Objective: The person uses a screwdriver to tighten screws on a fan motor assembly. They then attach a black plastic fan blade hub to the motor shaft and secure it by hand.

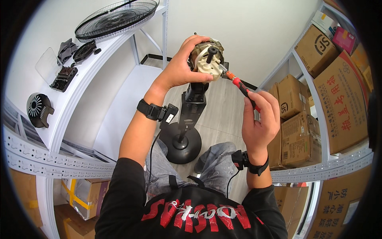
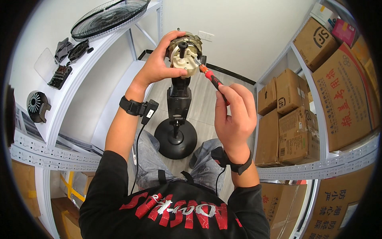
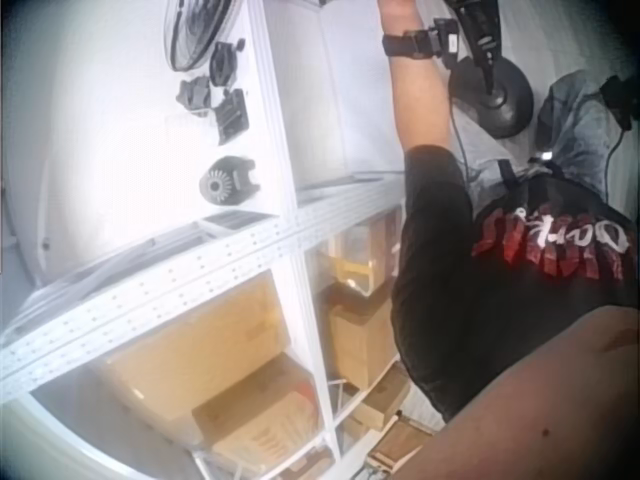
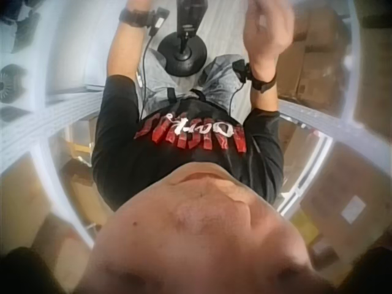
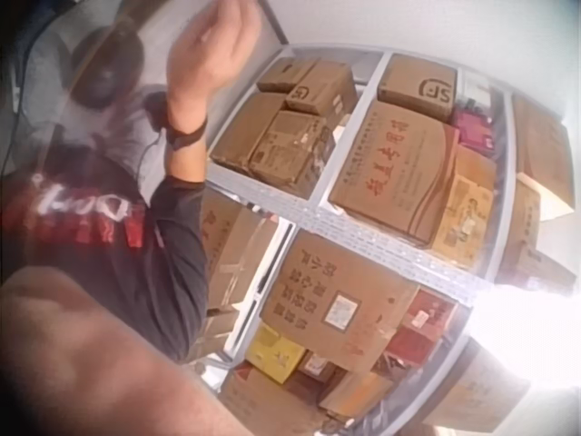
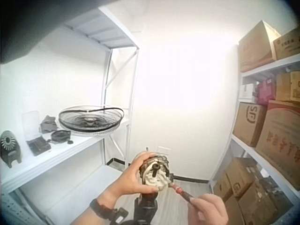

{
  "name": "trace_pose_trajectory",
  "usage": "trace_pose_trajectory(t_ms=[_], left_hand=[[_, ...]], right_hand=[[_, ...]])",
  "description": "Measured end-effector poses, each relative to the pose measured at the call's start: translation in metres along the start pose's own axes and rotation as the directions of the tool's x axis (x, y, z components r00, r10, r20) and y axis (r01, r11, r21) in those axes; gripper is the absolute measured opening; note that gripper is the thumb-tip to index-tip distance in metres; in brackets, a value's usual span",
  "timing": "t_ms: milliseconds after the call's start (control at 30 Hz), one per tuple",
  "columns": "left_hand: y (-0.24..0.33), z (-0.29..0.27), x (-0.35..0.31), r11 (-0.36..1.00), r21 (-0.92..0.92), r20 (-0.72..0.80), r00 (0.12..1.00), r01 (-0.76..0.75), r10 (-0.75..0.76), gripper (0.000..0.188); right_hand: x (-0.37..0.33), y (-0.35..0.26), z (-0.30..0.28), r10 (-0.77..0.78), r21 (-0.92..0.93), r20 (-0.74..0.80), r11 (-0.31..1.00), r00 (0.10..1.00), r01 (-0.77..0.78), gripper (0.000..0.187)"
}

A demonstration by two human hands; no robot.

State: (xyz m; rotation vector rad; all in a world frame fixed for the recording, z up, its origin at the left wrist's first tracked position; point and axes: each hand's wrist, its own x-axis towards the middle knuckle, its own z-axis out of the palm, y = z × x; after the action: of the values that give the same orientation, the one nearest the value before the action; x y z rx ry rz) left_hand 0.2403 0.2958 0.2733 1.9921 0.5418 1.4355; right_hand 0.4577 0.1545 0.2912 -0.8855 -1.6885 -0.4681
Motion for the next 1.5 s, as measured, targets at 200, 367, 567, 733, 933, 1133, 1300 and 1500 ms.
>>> trace_pose_trajectory(t_ms=[200,367,567,733,933,1133,1300,1500], left_hand=[[-0.005,0.000,0.000,1.000,-0.003,0.005,1.000,0.011,-0.011,0.094],[-0.002,-0.001,0.000,1.000,-0.003,0.005,1.000,0.017,-0.017,0.095],[-0.002,-0.001,0.000,1.000,0.002,0.007,1.000,0.005,-0.005,0.095],[-0.001,-0.001,-0.001,1.000,0.022,0.002,1.000,-0.006,0.006,0.094],[-0.003,0.000,-0.001,1.000,0.010,-0.001,1.000,-0.003,0.003,0.094],[0.000,0.000,-0.001,1.000,0.007,0.006,1.000,0.009,-0.009,0.095],[-0.007,0.000,0.000,0.999,0.040,-0.009,1.000,-0.018,0.018,0.097],[-0.008,-0.005,-0.002,0.995,0.094,-0.007,0.999,-0.031,0.032,0.100]], right_hand=[[-0.001,-0.001,0.001,0.004,0.019,0.005,1.000,1.000,-0.004,0.024],[-0.001,0.000,0.002,-0.027,-0.002,-0.003,1.000,1.000,0.027,0.024],[0.003,-0.002,0.001,-0.016,-0.042,-0.016,0.999,1.000,0.015,0.025],[0.000,-0.005,-0.001,-0.043,0.006,-0.023,0.999,0.999,0.043,0.025],[-0.002,-0.005,-0.001,-0.025,0.012,-0.006,1.000,1.000,0.025,0.025],[-0.003,-0.004,-0.001,-0.016,-0.006,-0.018,1.000,1.000,0.016,0.026],[-0.004,-0.002,-0.004,0.003,-0.005,-0.048,1.000,0.999,-0.003,0.028],[-0.008,-0.008,-0.014,0.039,-0.005,-0.110,0.999,0.993,-0.039,0.029]])
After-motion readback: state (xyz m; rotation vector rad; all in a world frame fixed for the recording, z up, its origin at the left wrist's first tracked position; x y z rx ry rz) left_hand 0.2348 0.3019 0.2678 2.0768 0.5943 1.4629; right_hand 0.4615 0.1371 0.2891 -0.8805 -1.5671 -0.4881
